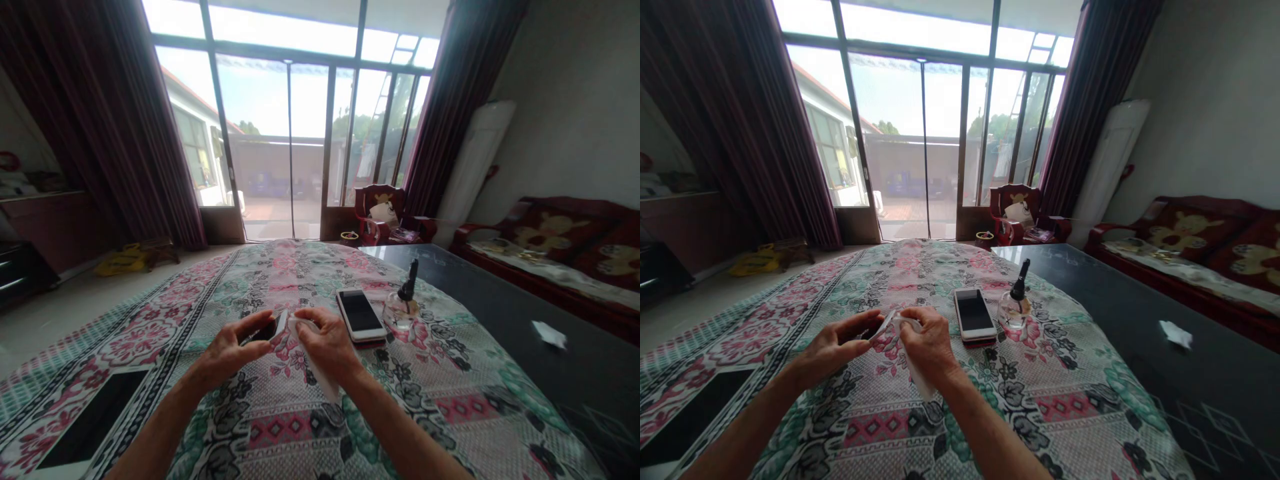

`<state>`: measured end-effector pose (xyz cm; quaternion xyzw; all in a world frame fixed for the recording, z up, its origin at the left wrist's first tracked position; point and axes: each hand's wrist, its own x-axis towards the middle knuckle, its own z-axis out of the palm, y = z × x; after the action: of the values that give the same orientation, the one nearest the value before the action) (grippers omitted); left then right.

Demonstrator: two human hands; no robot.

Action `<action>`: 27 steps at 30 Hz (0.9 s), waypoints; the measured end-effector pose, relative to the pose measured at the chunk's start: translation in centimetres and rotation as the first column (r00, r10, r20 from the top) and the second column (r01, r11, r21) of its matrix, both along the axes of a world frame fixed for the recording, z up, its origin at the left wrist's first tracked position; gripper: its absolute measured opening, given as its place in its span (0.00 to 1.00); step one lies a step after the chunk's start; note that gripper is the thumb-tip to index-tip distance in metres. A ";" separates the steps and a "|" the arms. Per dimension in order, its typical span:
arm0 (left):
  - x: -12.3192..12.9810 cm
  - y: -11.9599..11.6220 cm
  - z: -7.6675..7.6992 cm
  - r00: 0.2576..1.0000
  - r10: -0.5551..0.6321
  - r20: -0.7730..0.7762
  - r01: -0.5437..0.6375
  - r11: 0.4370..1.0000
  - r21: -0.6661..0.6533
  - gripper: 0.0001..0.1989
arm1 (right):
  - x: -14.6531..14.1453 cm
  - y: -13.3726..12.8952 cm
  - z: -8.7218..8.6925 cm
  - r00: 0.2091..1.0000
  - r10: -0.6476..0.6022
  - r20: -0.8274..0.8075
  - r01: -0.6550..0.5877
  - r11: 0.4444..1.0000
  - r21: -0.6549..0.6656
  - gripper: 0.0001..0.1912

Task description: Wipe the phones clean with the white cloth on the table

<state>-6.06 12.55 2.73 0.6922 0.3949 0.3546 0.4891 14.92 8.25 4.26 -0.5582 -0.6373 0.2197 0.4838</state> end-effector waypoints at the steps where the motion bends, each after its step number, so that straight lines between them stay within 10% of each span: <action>1: 0.0 0.0 0.0 1.000 -0.006 0.026 0.006 1.000 -0.020 0.33 | -0.2 0.0 -0.1 1.000 0.000 -0.031 0.001 1.000 0.003 0.11; 27: -0.9 -0.5 0.8 0.981 -0.194 0.008 0.194 0.979 -0.067 0.32 | -0.7 -0.2 -0.4 0.996 0.047 -0.076 -0.032 0.982 0.186 0.08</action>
<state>-6.96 12.09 3.56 0.7100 0.3371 0.2924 0.5448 14.24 8.00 3.81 -0.4888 -0.6459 0.1915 0.5543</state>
